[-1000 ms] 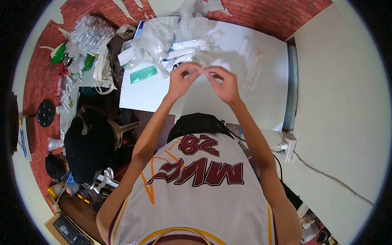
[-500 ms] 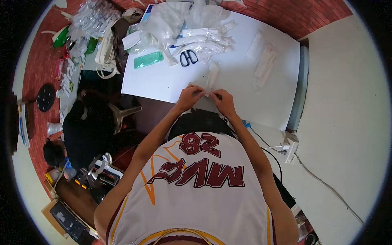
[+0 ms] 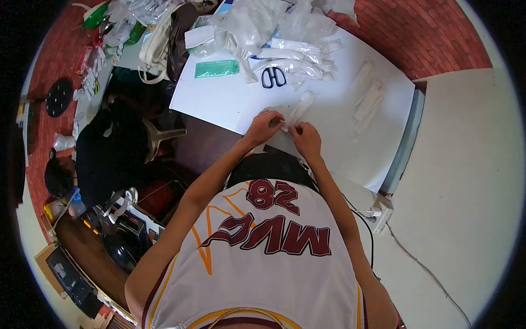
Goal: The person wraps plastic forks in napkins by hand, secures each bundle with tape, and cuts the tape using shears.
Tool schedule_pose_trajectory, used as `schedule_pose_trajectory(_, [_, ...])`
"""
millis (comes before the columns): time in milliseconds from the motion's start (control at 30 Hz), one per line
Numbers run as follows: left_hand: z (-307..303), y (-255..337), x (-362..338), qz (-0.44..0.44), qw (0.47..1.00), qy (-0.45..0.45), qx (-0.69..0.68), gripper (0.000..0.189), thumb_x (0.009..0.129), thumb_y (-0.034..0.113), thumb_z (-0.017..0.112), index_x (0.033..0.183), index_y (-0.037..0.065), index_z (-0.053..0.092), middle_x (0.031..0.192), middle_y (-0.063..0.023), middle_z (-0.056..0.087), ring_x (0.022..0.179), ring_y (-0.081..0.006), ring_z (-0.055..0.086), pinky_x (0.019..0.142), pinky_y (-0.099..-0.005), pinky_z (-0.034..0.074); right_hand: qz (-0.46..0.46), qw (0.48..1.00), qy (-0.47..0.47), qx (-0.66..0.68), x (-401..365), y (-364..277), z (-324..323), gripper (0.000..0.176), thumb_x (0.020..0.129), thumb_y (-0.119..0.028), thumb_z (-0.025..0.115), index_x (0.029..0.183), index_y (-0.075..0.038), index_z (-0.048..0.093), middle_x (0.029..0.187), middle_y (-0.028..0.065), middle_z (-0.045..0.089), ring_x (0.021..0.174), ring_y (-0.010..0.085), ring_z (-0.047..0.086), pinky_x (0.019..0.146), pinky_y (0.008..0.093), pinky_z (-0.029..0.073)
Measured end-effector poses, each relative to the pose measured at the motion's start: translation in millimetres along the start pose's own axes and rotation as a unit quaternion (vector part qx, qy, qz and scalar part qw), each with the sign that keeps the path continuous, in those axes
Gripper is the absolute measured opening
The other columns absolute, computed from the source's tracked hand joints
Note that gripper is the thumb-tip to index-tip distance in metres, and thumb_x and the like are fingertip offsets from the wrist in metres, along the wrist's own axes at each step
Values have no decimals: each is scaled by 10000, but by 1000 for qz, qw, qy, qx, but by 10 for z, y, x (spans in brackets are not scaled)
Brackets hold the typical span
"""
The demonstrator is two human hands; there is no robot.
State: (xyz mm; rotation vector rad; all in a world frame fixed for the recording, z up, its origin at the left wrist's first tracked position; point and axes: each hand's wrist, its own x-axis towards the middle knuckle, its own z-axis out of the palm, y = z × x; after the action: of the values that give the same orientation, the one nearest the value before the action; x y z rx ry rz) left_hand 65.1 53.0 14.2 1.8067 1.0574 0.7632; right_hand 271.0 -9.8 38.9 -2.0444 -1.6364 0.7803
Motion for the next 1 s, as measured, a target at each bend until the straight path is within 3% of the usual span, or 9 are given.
schedule_pose_trajectory(200, [183, -249, -88, 148, 987, 41, 41, 108, 929, 94, 740, 1032, 81, 770, 1098, -93, 712, 1029, -305, 702, 927, -414, 577, -60, 993, 78, -64, -58, -9, 141, 314, 978, -341, 794, 957, -31, 750, 876, 156, 740, 816, 336, 732, 765, 461, 562])
schedule_pose_trajectory(300, [178, -236, -86, 202, 974, 67, 82, 118, 917, 90, 759, 1034, 80, 772, 1067, -88, 709, 1003, -307, 700, 902, -397, 583, -37, 999, 14, -28, -38, 38, 91, 301, 960, -334, 807, 969, -41, 740, 888, 156, 751, 834, 336, 740, 772, 468, 563])
schedule_pose_trajectory(400, [154, -199, -99, 198, 974, 48, 101, 163, 918, 196, 792, 1042, 102, 744, 1088, -71, 687, 1022, -282, 676, 933, -398, 563, -31, 989, -99, -102, 13, 1, -191, 289, 952, -327, 815, 1002, -55, 732, 885, 155, 754, 818, 330, 743, 756, 464, 563])
schedule_pose_trajectory(500, [170, -233, -77, 180, 977, 27, 107, 244, 909, 270, 811, 1077, 114, 727, 1138, -68, 673, 1079, -278, 655, 976, -417, 542, 48, 984, -70, -158, 344, -747, -473, 251, 943, -289, 812, 1028, -73, 719, 931, 138, 774, 869, 356, 753, 793, 486, 571])
schedule_pose_trajectory(533, [159, -213, -78, 173, 979, 18, 107, 253, 910, 272, 807, 1086, 110, 724, 1148, -73, 668, 1096, -283, 648, 989, -423, 537, 3, 988, -46, -147, 491, -1004, -474, 216, 957, -247, 803, 1044, -69, 717, 874, 126, 765, 812, 333, 749, 780, 451, 579])
schedule_pose_trajectory(733, [501, -440, -103, 127, 987, 28, 96, 291, 988, 319, 685, 1221, 144, 683, 1163, -63, 646, 1093, -273, 625, 1009, -444, 516, -332, 929, -110, 125, 1047, -2536, 913, 290, 932, -173, 869, 1152, -45, 730, 1034, 99, 743, 876, 213, 742, 772, 326, 573])
schedule_pose_trajectory(800, [534, -485, -111, 128, 987, 21, 100, 289, 987, 305, 664, 1225, 139, 667, 1153, -63, 617, 1093, -270, 608, 993, -432, 509, -355, 921, -143, 66, 1027, -2917, 1518, 359, 880, -215, 903, 1156, -90, 709, 1146, 82, 732, 975, 253, 742, 872, 395, 585])
schedule_pose_trajectory(833, [446, -440, -86, 142, 984, 2, 109, 282, 976, 286, 669, 1210, 129, 665, 1148, -64, 598, 1103, -271, 597, 981, -421, 506, -406, 904, -128, 49, 1036, -3032, 1812, 416, 838, -253, 912, 1148, -115, 671, 1065, 76, 696, 1037, 303, 688, 885, 455, 562])
schedule_pose_trajectory(1000, [278, -392, -50, 204, 975, 13, 83, 233, 960, 247, 687, 1146, 110, 657, 1101, -73, 579, 1091, -269, 584, 954, -408, 505, -426, 899, -88, -42, 948, -3326, 2579, 397, 832, -208, 890, 1149, -112, 672, 1123, 97, 655, 1076, 343, 637, 930, 470, 526])
